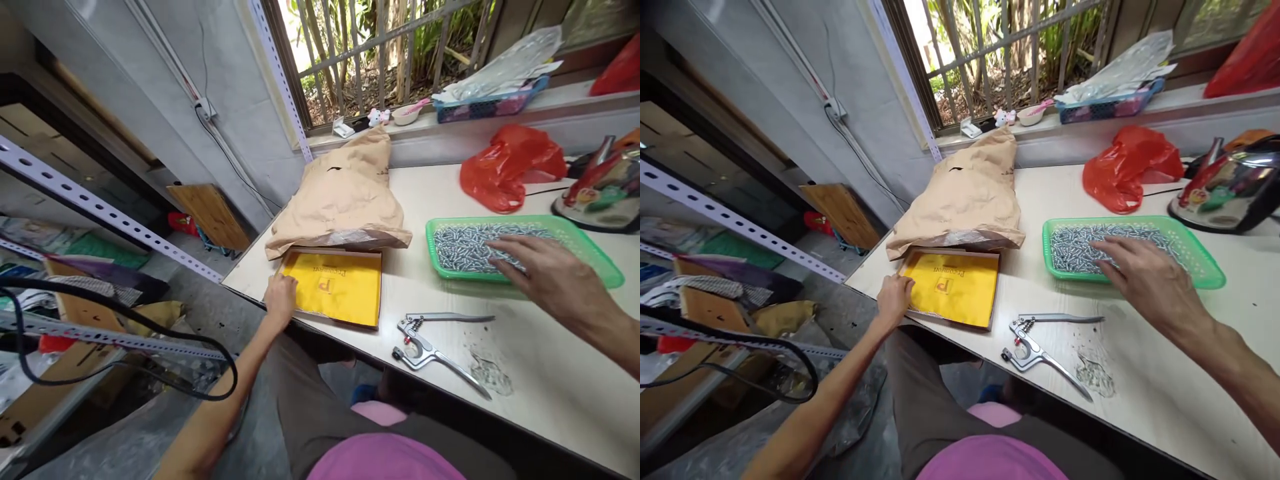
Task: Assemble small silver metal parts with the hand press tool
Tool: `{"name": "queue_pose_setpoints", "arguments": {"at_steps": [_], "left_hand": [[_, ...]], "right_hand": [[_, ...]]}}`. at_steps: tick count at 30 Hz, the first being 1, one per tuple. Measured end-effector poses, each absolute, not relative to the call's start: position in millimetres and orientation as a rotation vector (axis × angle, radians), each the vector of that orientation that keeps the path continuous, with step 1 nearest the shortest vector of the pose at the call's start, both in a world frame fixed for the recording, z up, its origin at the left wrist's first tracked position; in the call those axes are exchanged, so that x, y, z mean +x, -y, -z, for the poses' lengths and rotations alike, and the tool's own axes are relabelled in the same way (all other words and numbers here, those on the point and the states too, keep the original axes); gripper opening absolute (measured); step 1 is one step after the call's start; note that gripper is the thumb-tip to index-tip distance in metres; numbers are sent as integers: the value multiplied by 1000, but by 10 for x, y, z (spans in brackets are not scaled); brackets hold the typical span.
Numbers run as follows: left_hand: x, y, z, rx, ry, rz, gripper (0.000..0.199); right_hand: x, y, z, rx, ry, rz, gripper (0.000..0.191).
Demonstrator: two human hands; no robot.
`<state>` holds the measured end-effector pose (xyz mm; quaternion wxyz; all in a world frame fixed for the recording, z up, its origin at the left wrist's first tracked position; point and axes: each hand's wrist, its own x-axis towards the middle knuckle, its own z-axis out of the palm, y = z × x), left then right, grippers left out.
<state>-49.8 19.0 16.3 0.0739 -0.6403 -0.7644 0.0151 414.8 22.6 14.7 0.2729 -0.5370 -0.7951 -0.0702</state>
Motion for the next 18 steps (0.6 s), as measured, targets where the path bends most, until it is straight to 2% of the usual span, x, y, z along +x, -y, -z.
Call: {"name": "queue_pose_setpoints", "arguments": {"at_steps": [7,13,18], "left_hand": [[-997,-305,-32,-1917,2406,-300,28],[-1017,-415,-47,-1945,2386,-407,31],[-1030,-410,-119,-1958,2339,-415,30]], "right_hand": [[3816,612,314,-1291,2130,-140,26],[3741,973,645,-1351,2164,-277,23],[3609,1031,627,-1382,2215,-367,27]]}}
